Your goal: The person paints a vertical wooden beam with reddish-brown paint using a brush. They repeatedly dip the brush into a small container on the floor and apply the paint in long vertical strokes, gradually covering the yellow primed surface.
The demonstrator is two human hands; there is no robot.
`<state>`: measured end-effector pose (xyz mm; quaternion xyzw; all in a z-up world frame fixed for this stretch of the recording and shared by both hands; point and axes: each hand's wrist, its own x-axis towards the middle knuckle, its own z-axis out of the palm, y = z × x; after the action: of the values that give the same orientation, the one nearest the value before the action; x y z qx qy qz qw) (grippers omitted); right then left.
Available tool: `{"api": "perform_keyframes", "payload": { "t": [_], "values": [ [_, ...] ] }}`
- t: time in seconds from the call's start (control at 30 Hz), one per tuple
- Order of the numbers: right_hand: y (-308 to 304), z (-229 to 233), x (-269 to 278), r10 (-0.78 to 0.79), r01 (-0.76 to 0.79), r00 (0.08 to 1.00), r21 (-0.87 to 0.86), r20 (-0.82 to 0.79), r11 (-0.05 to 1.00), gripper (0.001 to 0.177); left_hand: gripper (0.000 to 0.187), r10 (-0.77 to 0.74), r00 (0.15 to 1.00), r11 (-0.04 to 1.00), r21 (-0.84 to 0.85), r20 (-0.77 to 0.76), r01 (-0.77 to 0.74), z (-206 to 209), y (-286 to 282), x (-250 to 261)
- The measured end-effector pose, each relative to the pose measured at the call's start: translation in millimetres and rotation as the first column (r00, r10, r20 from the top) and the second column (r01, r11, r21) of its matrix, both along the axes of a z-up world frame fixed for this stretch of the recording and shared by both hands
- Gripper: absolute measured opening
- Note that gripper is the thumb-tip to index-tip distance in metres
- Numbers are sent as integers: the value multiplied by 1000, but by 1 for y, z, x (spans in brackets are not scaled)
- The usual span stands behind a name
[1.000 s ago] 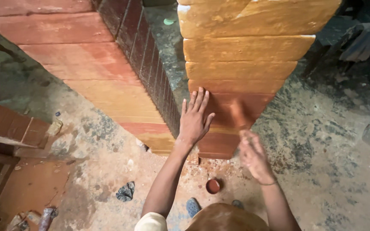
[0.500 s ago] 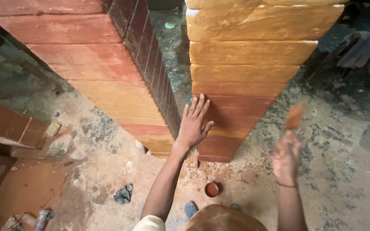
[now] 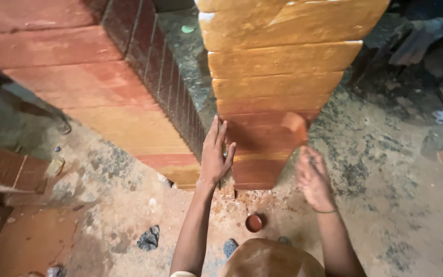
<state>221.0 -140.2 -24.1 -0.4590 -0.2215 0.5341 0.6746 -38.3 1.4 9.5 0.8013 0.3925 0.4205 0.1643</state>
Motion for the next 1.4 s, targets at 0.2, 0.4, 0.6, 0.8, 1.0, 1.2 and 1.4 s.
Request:
{"api": "perform_keyframes", "payload": {
  "t": [0.2, 0.4, 0.6, 0.8, 1.0, 1.2, 1.4],
  "values": [
    [-20, -15, 33, -308, 310, 950, 56, -53, 949, 32, 80, -38, 999, 997, -71, -16, 37, -8, 1, 15],
    [-4, -19, 6, -75, 78, 997, 181, -19, 980, 30, 82, -80, 997, 987, -142, 1, 79, -7, 1, 12],
    [-3, -31, -39, 336, -335, 941, -25, 45, 942, 37, 78, -59, 997, 965, -253, 54, 71, -1, 2, 5],
    [-4, -22, -2, 86, -69, 994, 234, -63, 970, 33, 79, -79, 990, 950, -291, 119, 111, 3, -1, 7],
    [-15, -19, 9, -332, 341, 940, 162, -78, 926, 28, 77, -121, 971, 917, -351, 206, 188, 6, 3, 0],
    [21, -27, -53, -162, 154, 986, 150, 44, 977, 31, 70, -154, 939, 874, -400, 308, 275, -1, 14, -12],
    [54, -55, -138, 406, -433, 885, 80, 227, 898, 25, 61, -37, 859, 930, -296, 511, 217, -17, 17, -22]
  ]
}}
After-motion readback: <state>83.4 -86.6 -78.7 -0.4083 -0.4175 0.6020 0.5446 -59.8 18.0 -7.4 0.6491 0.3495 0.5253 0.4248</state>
